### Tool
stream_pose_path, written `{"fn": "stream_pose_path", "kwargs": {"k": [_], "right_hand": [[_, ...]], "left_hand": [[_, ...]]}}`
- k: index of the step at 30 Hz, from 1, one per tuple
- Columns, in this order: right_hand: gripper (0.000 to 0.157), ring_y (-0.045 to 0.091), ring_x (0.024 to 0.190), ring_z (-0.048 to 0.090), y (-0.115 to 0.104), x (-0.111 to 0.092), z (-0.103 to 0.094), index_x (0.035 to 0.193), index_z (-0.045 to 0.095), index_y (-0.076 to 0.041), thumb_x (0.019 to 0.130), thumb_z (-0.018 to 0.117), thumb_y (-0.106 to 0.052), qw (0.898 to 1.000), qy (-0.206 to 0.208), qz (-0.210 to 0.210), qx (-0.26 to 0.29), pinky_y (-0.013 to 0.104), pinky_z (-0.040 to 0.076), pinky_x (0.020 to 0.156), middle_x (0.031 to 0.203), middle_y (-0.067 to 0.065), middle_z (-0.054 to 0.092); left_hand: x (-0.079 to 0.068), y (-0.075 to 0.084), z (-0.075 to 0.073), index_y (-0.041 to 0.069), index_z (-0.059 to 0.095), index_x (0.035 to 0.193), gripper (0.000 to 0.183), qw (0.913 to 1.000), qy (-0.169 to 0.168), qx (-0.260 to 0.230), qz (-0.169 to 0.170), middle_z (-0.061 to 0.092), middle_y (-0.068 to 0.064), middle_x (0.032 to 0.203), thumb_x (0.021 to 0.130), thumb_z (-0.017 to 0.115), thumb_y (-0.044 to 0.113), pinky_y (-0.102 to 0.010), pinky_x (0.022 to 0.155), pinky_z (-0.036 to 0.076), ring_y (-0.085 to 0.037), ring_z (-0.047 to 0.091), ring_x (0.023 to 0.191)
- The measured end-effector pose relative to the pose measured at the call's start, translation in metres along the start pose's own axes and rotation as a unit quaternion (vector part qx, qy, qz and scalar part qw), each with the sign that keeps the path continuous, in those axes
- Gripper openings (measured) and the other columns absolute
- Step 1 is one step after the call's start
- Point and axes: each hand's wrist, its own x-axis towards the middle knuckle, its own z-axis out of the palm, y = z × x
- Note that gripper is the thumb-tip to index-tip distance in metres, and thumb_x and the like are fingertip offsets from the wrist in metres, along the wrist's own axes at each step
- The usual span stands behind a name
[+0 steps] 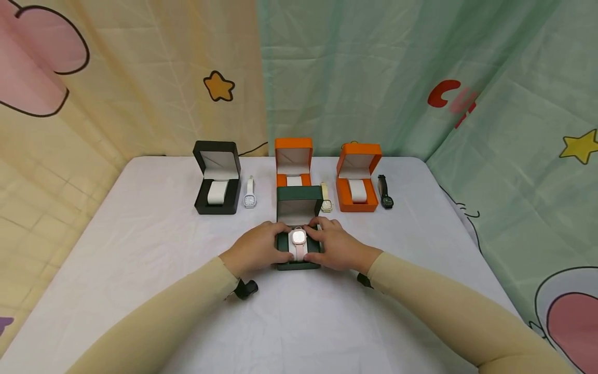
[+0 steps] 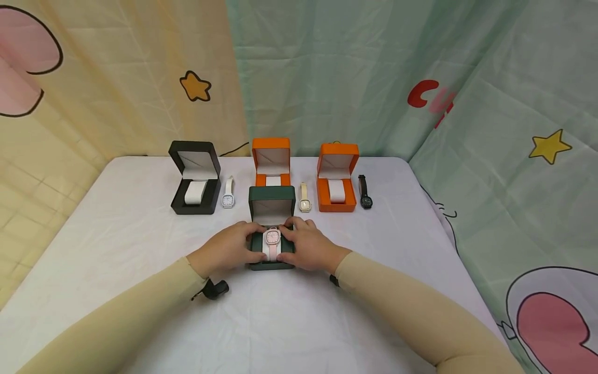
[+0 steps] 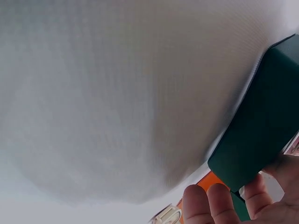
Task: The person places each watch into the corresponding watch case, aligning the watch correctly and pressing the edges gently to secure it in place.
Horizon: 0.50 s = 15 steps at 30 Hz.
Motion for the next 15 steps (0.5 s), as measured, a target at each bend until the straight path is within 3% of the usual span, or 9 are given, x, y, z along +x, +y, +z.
{"fn": "stream_pose_path", "kwargs": {"k": [10, 15], "right_hand": [[0.076, 0.036, 0.14, 0.046, -0.0036, -0.0048, 0.0013, 0.159, 0.047, -0.016, 0.097, 0.074, -0.05, 0.999, 0.026, -0.018, -0.041, 0.048, 0.045, 0.118, 0.157, 0.009, 0.048], [0.072, 0.03, 0.125, 0.049, -0.0038, -0.0066, 0.0012, 0.155, 0.054, -0.021, 0.094, 0.076, -0.052, 0.997, 0.05, -0.011, -0.052, 0.04, 0.051, 0.104, 0.142, 0.01, 0.053]], "left_hand": [[0.001, 0.0042, 0.0015, 0.024, 0.064, 0.133, 0.054, 0.9996, -0.005, 0.0, -0.027, 0.07, -0.004, 0.114, 0.085, 0.084, 0.039, -0.039, 0.088, 0.052, -0.02, 0.061, 0.094], [0.0008, 0.0056, 0.0005, 0.022, 0.063, 0.133, 0.055, 0.9996, -0.01, 0.003, -0.026, 0.071, -0.005, 0.113, 0.085, 0.084, 0.038, -0.039, 0.087, 0.052, -0.02, 0.061, 0.094]]}}
